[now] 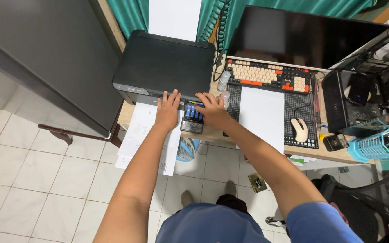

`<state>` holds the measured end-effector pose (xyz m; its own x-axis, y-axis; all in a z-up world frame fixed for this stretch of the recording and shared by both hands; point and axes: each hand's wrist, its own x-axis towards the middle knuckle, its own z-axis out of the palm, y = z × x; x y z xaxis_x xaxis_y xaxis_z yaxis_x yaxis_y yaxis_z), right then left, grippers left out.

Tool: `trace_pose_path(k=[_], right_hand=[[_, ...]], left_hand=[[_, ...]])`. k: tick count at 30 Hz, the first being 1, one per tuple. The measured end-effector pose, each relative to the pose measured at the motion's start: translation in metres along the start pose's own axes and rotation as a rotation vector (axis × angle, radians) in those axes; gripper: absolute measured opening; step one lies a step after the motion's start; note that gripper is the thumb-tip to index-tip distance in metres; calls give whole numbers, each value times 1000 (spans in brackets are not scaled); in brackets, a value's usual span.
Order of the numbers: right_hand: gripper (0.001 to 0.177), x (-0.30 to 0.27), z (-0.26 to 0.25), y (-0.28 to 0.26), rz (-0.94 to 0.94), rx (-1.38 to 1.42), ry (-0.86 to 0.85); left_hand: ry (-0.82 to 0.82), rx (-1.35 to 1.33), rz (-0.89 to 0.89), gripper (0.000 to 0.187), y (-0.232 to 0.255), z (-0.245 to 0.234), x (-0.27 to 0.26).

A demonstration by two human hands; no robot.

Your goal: The person refills multiple printer ink cartridges using small bottles and a syringe. They open the cartridge caps, inject ink into each cartridge, and place them back into the printer's cartridge tray. The person handles yellow, magenta, and cyan cartridges sequentially.

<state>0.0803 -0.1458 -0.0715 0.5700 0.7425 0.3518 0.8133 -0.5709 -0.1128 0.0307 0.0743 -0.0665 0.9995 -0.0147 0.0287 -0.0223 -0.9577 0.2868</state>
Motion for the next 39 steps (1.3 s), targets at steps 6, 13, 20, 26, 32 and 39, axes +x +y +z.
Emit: trace_pose_path(k=[6,13,20,26,32,39], right_hand=[[40,2,8,1,-34,-63,15],[42,-3,5,4,42,119,-35],[18,-3,1,8,48,222,87],[18,5,3,5,49,207,177],[30,16,1,30,40,347,124],[26,33,-13,64,-38,577,20]], left_hand=[[11,-16,-14,81,-2,8,0],[8,-9,-15,83,-4,11,2],[10,-6,-26,82,-4,11,2],[-8,0,-34,83,-3,7,2],[141,-27,39,64,-5,-6,2],[433,-211,79,17,27,6,-12]])
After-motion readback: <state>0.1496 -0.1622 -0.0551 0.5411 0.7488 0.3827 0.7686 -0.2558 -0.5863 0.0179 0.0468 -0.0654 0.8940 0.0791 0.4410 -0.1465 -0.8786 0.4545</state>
